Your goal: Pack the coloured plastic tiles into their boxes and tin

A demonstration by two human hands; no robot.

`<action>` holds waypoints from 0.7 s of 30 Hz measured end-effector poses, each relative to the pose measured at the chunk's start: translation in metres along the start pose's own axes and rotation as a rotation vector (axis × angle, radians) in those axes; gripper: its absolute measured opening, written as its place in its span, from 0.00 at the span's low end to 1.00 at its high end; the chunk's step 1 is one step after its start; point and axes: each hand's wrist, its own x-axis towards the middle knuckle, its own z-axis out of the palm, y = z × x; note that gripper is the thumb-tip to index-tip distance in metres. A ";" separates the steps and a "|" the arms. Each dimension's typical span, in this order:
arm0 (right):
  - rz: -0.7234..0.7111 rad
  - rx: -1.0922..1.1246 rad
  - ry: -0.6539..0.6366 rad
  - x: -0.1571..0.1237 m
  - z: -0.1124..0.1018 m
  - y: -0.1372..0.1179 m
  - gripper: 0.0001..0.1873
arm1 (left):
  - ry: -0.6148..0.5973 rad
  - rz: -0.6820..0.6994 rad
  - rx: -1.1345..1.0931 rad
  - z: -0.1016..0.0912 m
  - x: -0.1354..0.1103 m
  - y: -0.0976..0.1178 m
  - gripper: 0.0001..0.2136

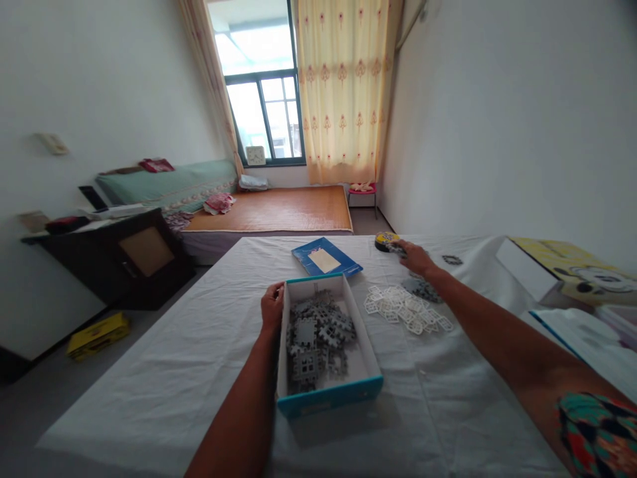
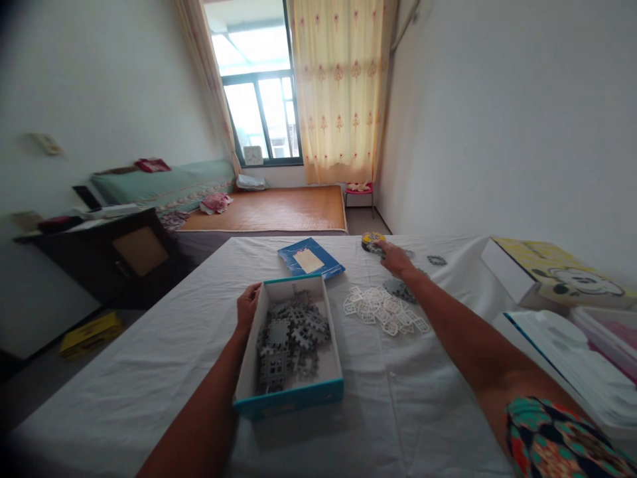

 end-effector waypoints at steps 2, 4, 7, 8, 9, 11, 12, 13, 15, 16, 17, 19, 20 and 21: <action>-0.069 0.260 0.163 -0.003 -0.020 -0.042 0.30 | 0.006 0.002 0.007 0.000 0.000 0.001 0.17; -0.270 0.563 0.193 -0.016 -0.037 -0.096 0.29 | 0.007 0.003 0.017 0.000 0.000 0.002 0.17; -0.582 0.728 0.056 -0.050 -0.046 -0.176 0.28 | -0.001 -0.004 0.029 -0.002 0.000 0.004 0.18; -0.662 0.719 -0.020 -0.062 -0.043 -0.197 0.29 | -0.006 -0.007 0.031 -0.002 -0.001 0.004 0.18; -0.722 0.679 -0.095 -0.072 -0.038 -0.213 0.31 | -0.012 -0.011 0.031 -0.003 -0.001 0.004 0.18; -0.772 0.572 -0.209 -0.085 -0.028 -0.228 0.41 | -0.018 -0.013 0.031 -0.003 0.000 0.004 0.19; -0.766 0.529 -0.231 -0.087 -0.024 -0.227 0.47 | -0.015 -0.014 0.033 -0.003 0.000 0.003 0.20; -0.742 0.501 -0.225 -0.086 -0.021 -0.218 0.52 | -0.012 -0.013 0.036 -0.003 0.001 0.002 0.20; -0.649 0.452 -0.156 -0.077 -0.022 -0.183 0.51 | -0.005 -0.012 0.047 -0.003 0.002 0.000 0.20; -0.579 0.411 -0.113 -0.070 -0.024 -0.156 0.47 | -0.004 -0.013 0.053 -0.002 0.003 0.000 0.20; -0.495 0.342 -0.084 -0.062 -0.027 -0.126 0.43 | -0.005 -0.013 0.057 -0.002 0.004 0.000 0.20; -0.267 0.156 -0.127 -0.048 -0.031 -0.058 0.44 | -0.009 -0.012 0.063 -0.002 0.005 0.001 0.19; -0.154 0.070 -0.192 -0.043 -0.031 -0.025 0.47 | -0.010 -0.010 0.066 -0.002 0.005 0.002 0.19; -0.075 0.001 -0.265 -0.038 -0.030 0.006 0.50 | -0.011 -0.008 0.069 -0.002 0.005 0.003 0.19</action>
